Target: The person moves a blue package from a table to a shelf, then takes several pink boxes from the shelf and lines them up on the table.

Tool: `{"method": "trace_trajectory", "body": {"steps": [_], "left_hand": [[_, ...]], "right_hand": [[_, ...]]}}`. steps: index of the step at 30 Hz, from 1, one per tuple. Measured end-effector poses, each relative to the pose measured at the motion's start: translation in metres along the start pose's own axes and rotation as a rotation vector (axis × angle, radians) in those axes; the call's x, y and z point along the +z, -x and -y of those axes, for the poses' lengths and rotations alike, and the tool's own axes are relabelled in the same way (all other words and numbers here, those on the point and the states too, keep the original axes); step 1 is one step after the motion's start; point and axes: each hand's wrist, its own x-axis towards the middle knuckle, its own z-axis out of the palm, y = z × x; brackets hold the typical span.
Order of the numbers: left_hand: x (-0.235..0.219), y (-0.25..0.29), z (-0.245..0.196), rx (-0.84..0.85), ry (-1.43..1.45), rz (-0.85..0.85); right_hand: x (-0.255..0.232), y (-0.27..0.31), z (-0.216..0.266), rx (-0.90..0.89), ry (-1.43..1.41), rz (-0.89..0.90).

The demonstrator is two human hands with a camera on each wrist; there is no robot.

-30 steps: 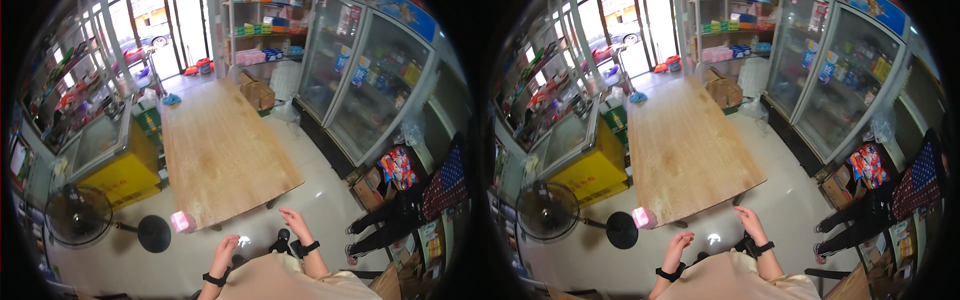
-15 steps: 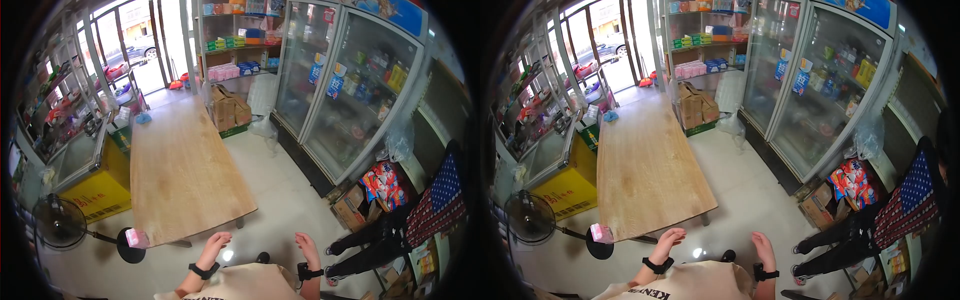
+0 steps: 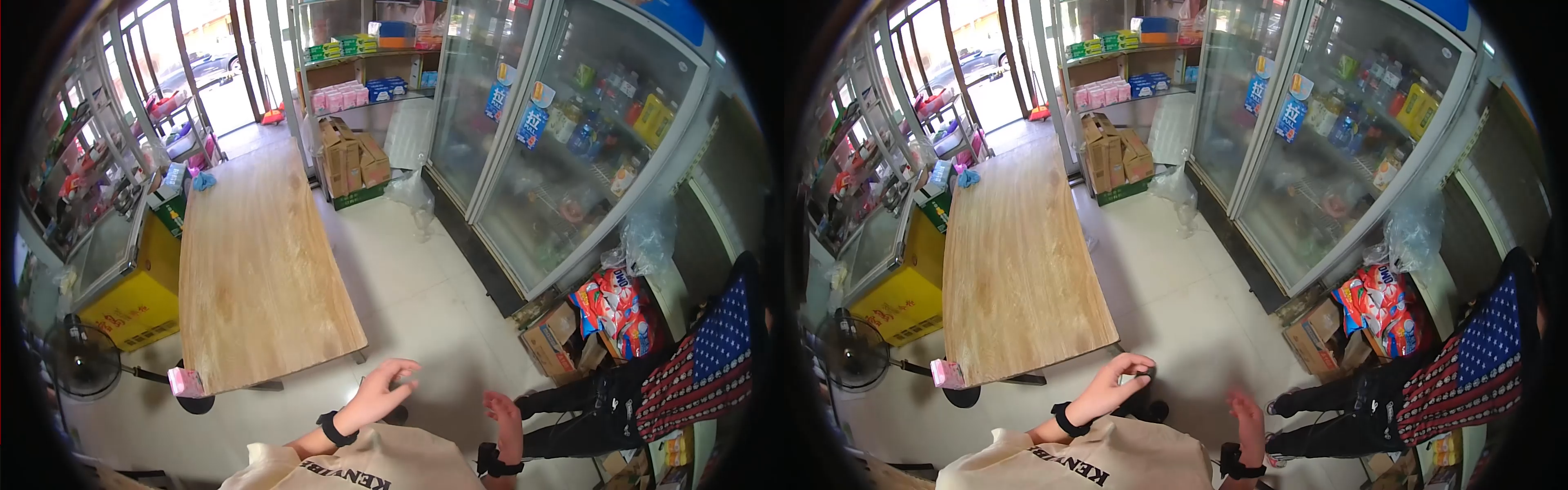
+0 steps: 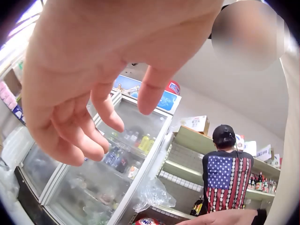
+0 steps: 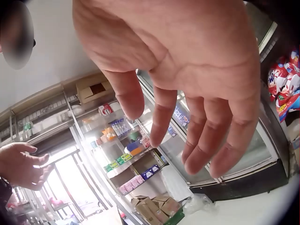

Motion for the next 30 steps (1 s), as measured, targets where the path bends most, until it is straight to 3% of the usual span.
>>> {"method": "trace_trajectory", "body": {"steps": [2, 5, 8, 14, 17, 22, 25, 30], "left_hand": [[0.005, -0.019, 0.001, 0.119, -0.063, 0.011], [0.009, -0.051, -0.002, 0.076, 0.042, 0.013], [-0.005, -0.077, -0.011, 0.071, 0.11, -0.024], [-0.042, -0.158, -0.016, 0.025, 0.278, -0.232], [-0.051, -0.208, -0.024, -0.008, 0.326, -0.22], [-0.057, -0.255, -0.031, -0.114, 0.412, -0.193], [-0.057, -0.259, -0.023, -0.179, 0.454, -0.282], [-0.07, -0.283, -0.022, -0.199, 0.466, -0.48]], "right_hand": [[0.003, -0.011, 0.0, 0.039, -0.037, 0.054], [0.008, -0.033, 0.023, 0.012, -0.083, 0.125], [0.004, -0.073, 0.041, -0.028, -0.062, 0.068], [0.019, -0.158, 0.143, -0.175, 0.016, 0.145], [0.029, -0.204, 0.172, -0.229, 0.006, 0.178], [0.039, -0.267, 0.187, -0.283, 0.259, 0.142], [0.039, -0.311, 0.184, -0.172, 0.101, 0.27], [0.065, -0.387, 0.199, -0.102, 0.139, 0.335]]}}
